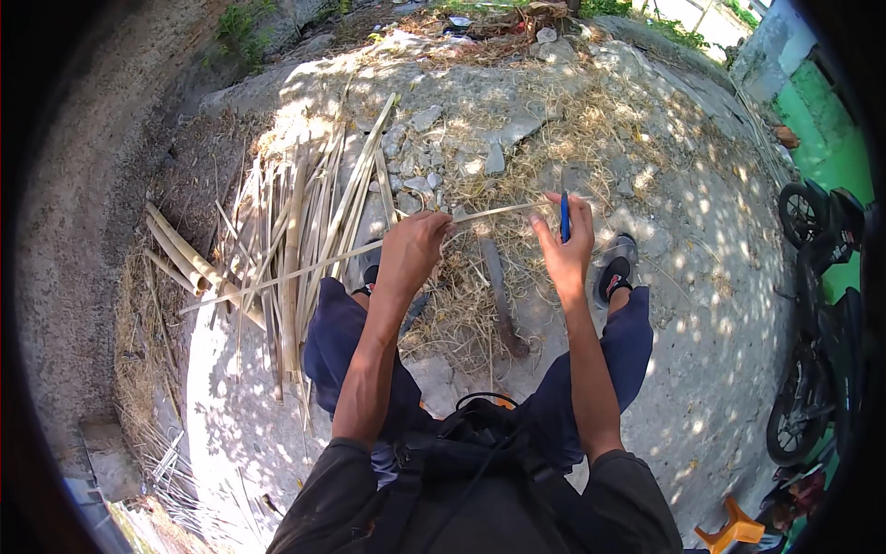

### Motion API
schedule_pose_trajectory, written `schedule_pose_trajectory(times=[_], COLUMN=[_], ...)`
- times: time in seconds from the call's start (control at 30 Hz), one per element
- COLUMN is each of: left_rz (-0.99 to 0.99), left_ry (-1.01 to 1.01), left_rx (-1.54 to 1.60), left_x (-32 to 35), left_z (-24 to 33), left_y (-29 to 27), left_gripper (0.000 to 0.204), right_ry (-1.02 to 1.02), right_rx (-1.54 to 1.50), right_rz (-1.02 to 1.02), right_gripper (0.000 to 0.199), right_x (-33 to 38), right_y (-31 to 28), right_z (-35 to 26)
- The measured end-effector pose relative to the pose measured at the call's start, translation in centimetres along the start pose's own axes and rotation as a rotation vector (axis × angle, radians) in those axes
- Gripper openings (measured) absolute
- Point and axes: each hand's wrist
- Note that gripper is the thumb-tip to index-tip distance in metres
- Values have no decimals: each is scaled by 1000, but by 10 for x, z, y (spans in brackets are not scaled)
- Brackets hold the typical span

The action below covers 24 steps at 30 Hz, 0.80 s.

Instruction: The person uses a knife to shave and smooth thin bamboo strips while sitting outdoors, handling one strip at a time and moving it through their hands to reach different sections.

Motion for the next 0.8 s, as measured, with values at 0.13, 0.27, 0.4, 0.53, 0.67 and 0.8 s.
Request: schedule_pose_trajectory(times=[0.13,0.27,0.4,0.53,0.67,0.8], left_rz=[62,33,94,117,82,32], left_ry=[-2,-27,0,12,33,-3], left_rx=[-25,-37,34,105,75,141], left_x=[0,-2,-1,0,2,2], left_z=[6,16,20,21,23,20], left_y=[2,4,8,11,10,12], left_gripper=[14,15,15,14,12,12], right_ry=[197,262,245,273,195,183], right_rx=[-42,-80,-7,-56,-71,-34], right_rz=[-197,-376,-433,-448,-410,-430], right_gripper=[27,38,43,43,42,40], right_x=[20,40,46,43,45,43], right_y=[4,19,26,24,26,24], right_z=[-5,-17,-25,-28,-23,-22])
Point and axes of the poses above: each hand's wrist, its own x-axis away from the middle knuckle, its own y-axis out of the palm, z = x × y, and after that the axes turned 4 degrees about z, right-handed
